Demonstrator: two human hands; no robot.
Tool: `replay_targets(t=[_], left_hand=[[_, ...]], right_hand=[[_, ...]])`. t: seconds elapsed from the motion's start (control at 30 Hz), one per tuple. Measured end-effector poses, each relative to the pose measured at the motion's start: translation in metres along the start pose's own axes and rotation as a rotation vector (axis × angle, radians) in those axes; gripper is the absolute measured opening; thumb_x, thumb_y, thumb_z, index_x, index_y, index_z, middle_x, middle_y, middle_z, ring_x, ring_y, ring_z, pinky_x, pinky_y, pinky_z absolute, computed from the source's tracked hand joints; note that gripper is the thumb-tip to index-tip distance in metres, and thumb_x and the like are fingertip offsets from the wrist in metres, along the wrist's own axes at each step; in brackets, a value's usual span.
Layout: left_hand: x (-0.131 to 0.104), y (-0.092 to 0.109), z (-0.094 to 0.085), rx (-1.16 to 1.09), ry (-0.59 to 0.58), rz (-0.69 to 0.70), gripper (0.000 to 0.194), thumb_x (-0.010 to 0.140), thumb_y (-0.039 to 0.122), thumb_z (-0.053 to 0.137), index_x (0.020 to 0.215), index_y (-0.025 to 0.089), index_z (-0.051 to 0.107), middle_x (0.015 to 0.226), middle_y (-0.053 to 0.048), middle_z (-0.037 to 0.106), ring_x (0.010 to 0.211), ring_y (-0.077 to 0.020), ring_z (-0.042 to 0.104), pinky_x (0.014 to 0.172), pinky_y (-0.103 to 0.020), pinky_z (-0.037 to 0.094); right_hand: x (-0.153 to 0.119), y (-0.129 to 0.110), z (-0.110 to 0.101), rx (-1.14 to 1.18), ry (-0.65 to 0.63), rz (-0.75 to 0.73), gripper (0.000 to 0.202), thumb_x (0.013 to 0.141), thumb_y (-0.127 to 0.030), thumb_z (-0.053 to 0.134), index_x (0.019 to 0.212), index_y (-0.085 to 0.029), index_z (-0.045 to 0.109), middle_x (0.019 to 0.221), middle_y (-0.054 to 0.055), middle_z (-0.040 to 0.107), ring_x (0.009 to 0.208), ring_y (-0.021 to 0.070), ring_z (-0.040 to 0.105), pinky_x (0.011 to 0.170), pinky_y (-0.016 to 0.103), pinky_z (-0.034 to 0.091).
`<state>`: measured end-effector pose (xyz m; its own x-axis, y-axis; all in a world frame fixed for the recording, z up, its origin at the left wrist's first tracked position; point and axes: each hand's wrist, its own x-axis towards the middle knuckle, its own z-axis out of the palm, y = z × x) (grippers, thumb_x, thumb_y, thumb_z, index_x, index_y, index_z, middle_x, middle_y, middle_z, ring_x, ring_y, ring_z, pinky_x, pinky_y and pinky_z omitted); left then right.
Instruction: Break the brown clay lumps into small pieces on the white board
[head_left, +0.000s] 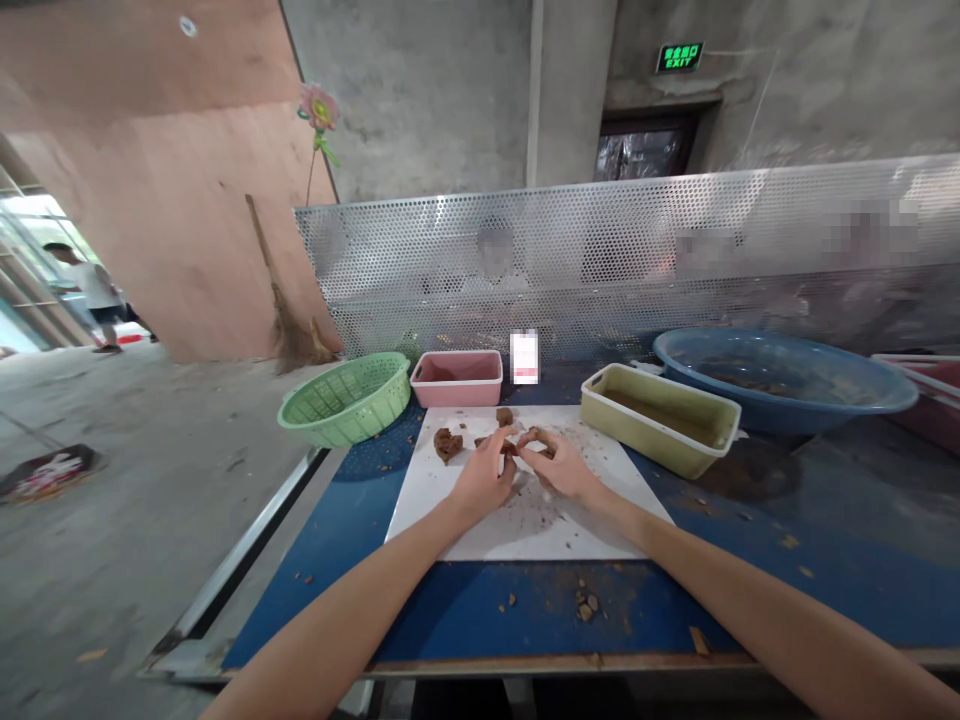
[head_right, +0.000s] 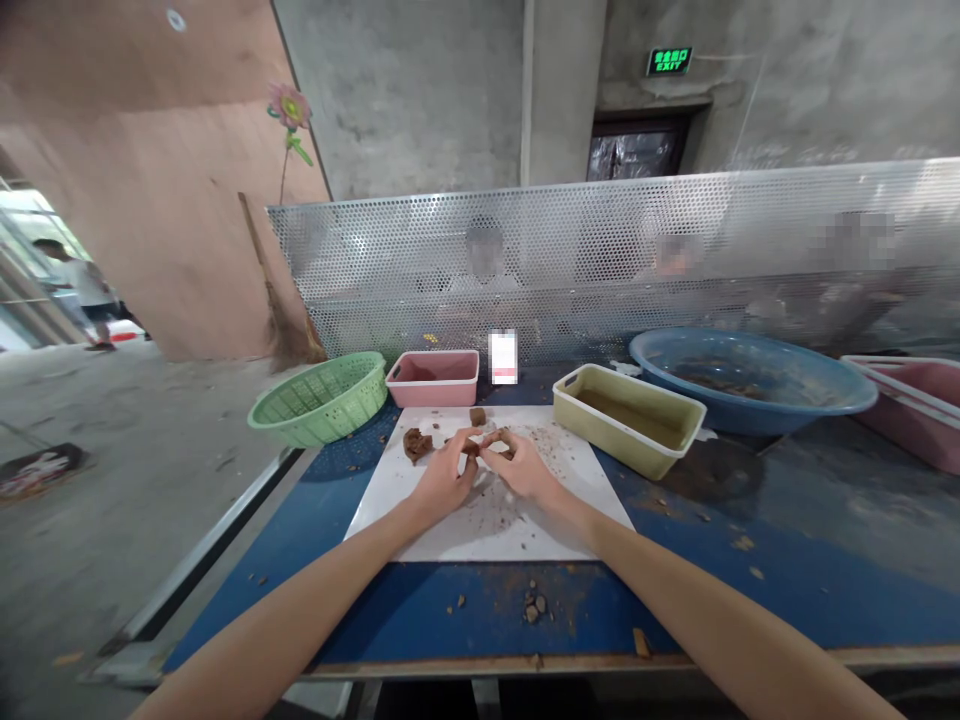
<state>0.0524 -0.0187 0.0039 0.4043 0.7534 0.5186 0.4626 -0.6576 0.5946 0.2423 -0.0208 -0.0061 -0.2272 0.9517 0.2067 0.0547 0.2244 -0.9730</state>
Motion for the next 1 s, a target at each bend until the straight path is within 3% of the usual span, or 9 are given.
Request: replay_targets(t=[0.17,0.3,0.47,0.57,0.67,0.77,0.87,0.93,1.0], left_hand=[[0.000,-0.001,0.001,-0.004,-0.012,-0.001,0.048,0.093,0.009,0.050,0.139,0.022,0.051,0.105,-0.006,0.075,0.103,-0.0237,0.071,0.098,-0.039,0.053],[0.000,-0.002,0.002,-0.005,-0.009,0.006,0.047,0.094,0.010,0.050,0.140,0.022,0.050,0.105,-0.007,0.075,0.102,-0.0237,0.071,0.097,-0.040,0.053],[0.000,-0.001,0.001,0.001,-0.026,0.010,0.046,0.094,0.011,0.049,0.140,0.020,0.049,0.106,-0.009,0.075,0.103,-0.0244,0.071,0.098,-0.041,0.053],[0.000,0.001,0.000,-0.010,-0.019,0.009,0.047,0.094,0.011,0.049,0.141,0.021,0.050,0.108,-0.008,0.075,0.103,-0.0242,0.071,0.099,-0.040,0.053],[0.000,0.001,-0.001,-0.008,-0.016,0.008,0.047,0.094,0.011,0.050,0.140,0.021,0.051,0.107,-0.008,0.075,0.102,-0.0248,0.071,0.099,-0.041,0.053],[0.000,0.001,0.000,-0.006,-0.011,-0.003,0.044,0.094,0.012,0.051,0.138,0.021,0.051,0.109,-0.009,0.075,0.100,-0.0252,0.071,0.093,-0.040,0.054],[0.000,0.000,0.001,-0.018,0.005,-0.001,0.047,0.093,0.011,0.051,0.139,0.021,0.050,0.108,-0.008,0.075,0.101,-0.0243,0.071,0.095,-0.040,0.054],[0.000,-0.001,0.002,-0.026,0.011,0.001,0.049,0.093,0.009,0.050,0.141,0.021,0.047,0.105,-0.007,0.075,0.101,-0.0235,0.071,0.098,-0.040,0.053],[0.000,-0.002,0.003,-0.028,0.007,0.005,0.051,0.092,0.009,0.050,0.141,0.021,0.046,0.104,-0.007,0.075,0.102,-0.0231,0.071,0.099,-0.041,0.052]], right_hand=[[-0.002,0.001,0.004,0.071,0.065,0.084,0.034,0.085,-0.031,0.064,0.111,-0.030,0.043,0.052,-0.017,0.037,0.033,0.0078,0.027,0.036,0.020,0.026],[-0.006,-0.010,0.003,0.114,0.054,0.095,0.036,0.079,-0.025,0.059,0.111,-0.030,0.043,0.052,-0.017,0.035,0.036,0.0079,0.025,0.037,0.018,0.025],[-0.007,-0.015,0.001,0.206,-0.027,0.089,0.035,0.082,-0.027,0.055,0.116,-0.030,0.047,0.049,-0.017,0.033,0.038,0.0083,0.020,0.039,0.020,0.028],[-0.003,-0.011,0.002,0.245,-0.066,0.002,0.039,0.080,-0.027,0.057,0.119,-0.028,0.050,0.053,-0.014,0.046,0.043,0.0107,0.038,0.047,0.024,0.043],[0.001,-0.009,0.003,0.293,-0.078,-0.108,0.045,0.074,-0.023,0.064,0.118,-0.026,0.055,0.076,-0.005,0.066,0.067,0.0155,0.063,0.066,0.031,0.057],[0.002,-0.012,0.002,0.310,-0.029,-0.150,0.044,0.076,-0.024,0.073,0.118,-0.026,0.059,0.099,0.002,0.072,0.083,0.0192,0.072,0.079,0.038,0.062],[-0.001,-0.019,-0.001,0.276,0.032,-0.118,0.038,0.088,-0.044,0.075,0.118,-0.025,0.061,0.086,0.001,0.073,0.064,0.0178,0.071,0.060,0.033,0.061],[-0.004,-0.022,-0.003,0.232,0.048,-0.071,0.042,0.092,-0.057,0.071,0.113,-0.022,0.063,0.060,-0.005,0.064,0.039,0.0136,0.055,0.038,0.026,0.045],[-0.007,-0.025,-0.004,0.204,0.049,-0.026,0.050,0.094,-0.067,0.063,0.106,-0.019,0.067,0.045,-0.008,0.053,0.027,0.0107,0.038,0.029,0.024,0.030]])
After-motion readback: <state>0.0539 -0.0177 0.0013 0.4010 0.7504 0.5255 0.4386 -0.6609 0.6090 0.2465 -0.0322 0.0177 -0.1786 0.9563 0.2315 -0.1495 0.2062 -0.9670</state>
